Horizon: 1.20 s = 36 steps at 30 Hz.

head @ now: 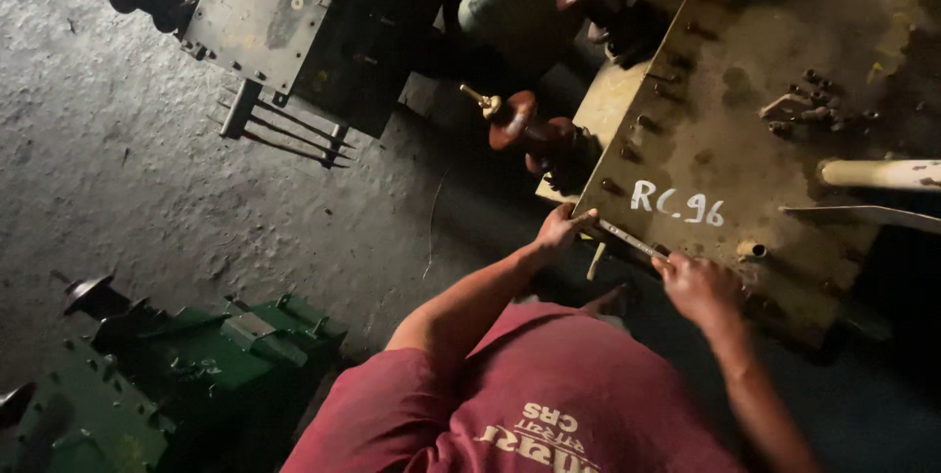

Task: The person uses two wrenches to tighten bolts on a large metal plate labeled RC.96. They move around the plate to access different bolts, applying torque with both hands. Another person is visible working nearby on a similar plate.

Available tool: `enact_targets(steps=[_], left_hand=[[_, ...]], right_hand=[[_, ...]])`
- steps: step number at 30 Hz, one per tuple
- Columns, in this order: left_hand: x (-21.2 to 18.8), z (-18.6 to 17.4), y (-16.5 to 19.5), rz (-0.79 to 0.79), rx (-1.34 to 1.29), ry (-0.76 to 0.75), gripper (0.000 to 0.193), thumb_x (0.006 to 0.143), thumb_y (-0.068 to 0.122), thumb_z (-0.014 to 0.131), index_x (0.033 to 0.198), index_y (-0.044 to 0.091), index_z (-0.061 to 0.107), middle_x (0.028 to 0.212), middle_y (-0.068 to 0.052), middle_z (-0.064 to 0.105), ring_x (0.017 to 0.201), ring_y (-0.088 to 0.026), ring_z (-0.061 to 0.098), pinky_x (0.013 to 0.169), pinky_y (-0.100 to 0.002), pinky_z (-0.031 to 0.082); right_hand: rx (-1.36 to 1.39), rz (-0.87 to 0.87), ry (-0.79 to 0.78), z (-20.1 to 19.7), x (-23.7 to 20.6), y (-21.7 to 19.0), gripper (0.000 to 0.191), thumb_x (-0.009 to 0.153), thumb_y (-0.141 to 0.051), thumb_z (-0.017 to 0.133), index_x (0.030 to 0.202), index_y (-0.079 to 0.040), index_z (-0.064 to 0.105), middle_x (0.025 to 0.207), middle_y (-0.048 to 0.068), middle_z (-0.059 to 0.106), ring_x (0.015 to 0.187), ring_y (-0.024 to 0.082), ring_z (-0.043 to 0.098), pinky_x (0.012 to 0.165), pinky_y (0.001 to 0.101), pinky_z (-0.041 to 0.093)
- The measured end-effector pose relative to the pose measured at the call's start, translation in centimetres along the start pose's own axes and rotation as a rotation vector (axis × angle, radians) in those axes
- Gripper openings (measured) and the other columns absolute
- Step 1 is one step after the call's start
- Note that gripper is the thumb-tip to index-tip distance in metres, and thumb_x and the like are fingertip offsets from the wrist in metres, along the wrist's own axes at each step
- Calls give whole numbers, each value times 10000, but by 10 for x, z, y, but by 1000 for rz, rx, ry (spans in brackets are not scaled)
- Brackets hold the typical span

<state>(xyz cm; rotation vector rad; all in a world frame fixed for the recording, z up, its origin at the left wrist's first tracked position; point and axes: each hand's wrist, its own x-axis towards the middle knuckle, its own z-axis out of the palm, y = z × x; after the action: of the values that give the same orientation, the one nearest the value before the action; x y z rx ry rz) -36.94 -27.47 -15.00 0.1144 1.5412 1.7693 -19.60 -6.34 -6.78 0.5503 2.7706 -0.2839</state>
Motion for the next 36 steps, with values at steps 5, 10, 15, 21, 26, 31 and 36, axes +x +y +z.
enact_targets(steps=[5,10,15,21,26,31,36], left_hand=[[6,-2,-3,-4,41,-34,553,955,453,734,1227,-18,633,1036,-102,743,853,-130,680,738,-290,541],[1,6,-2,-90,70,74,545,940,450,712,1180,-33,632,947,-127,743,759,-182,731,660,-322,592],[-3,8,2,-82,-56,39,521,950,433,710,1154,-39,624,914,-136,730,725,-202,715,620,-349,587],[-5,9,3,-20,-142,-34,554,944,453,719,1147,-55,631,895,-131,718,725,-203,704,614,-361,587],[-10,6,6,-23,-34,-17,545,935,479,704,1135,-27,672,907,-101,736,757,-166,704,638,-348,595],[-5,1,11,-73,81,-11,529,930,474,715,1075,-34,709,897,-145,754,738,-192,721,637,-352,601],[-1,0,6,-147,204,16,581,872,532,708,1116,5,702,921,-128,771,742,-200,741,645,-346,598]], right_hand=[[20,24,-58,-12,3,-2,479,1000,-599,499,914,-201,752,846,154,766,819,431,740,733,551,575],[-57,37,38,-7,-3,-11,469,1010,-595,515,946,-187,737,767,146,743,753,397,752,670,532,583],[-72,53,179,4,-6,-13,440,987,-575,572,865,-191,749,781,144,735,758,414,727,681,549,569],[-80,79,228,2,-7,-13,402,981,-545,596,873,-197,765,836,156,750,785,429,716,712,579,556],[-119,122,262,1,-29,-32,445,1031,-567,565,912,-186,763,898,153,754,820,441,717,732,579,551],[-18,305,280,23,-49,-59,463,1025,-586,523,933,-198,759,931,194,756,883,481,715,736,603,554],[-1,321,142,35,-43,-50,497,1031,-607,503,974,-179,749,870,221,749,844,497,711,720,600,544]])
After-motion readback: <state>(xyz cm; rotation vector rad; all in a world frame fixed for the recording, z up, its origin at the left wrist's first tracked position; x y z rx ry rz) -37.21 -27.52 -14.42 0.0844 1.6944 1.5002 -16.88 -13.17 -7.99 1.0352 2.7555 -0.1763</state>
